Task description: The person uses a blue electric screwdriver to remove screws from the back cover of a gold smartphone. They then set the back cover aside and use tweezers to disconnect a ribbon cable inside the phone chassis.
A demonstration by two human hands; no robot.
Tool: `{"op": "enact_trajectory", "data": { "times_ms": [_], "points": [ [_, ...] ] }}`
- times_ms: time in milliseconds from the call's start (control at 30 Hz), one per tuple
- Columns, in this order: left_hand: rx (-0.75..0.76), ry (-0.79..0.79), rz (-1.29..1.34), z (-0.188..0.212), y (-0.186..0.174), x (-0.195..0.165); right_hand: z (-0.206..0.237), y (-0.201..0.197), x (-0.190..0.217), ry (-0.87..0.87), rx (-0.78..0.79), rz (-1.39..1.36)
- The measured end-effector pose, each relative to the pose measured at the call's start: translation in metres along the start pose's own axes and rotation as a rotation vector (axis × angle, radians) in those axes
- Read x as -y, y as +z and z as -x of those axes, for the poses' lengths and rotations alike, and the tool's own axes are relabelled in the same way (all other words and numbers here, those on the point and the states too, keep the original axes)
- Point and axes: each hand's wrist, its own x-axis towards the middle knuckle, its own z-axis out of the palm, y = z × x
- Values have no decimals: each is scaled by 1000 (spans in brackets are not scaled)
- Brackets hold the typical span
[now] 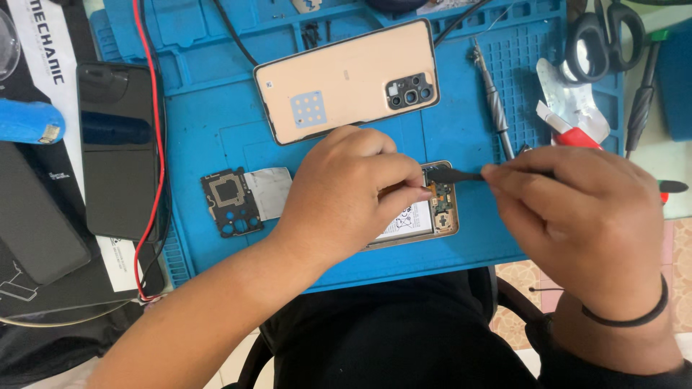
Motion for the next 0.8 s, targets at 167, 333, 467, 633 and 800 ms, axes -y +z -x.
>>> {"op": "enact_trajectory", "data": {
  "times_ms": [167, 333, 467, 633, 800],
  "points": [
    [-15, 9, 17, -1, 0, 1, 1, 1, 0, 28, -46, 49],
    [-3, -5, 8, -2, 0, 0, -3, 1, 1, 21, -29, -11],
    [-31, 16, 15, 0, 0, -1, -1, -5, 2, 121, -57, -97],
    [-14, 1, -4, 1, 1, 0, 5, -14, 5, 204, -39, -152],
    [-10, -17, -6, 0, 1, -2, 8, -7, 11, 325, 47, -207]
  ]
}}
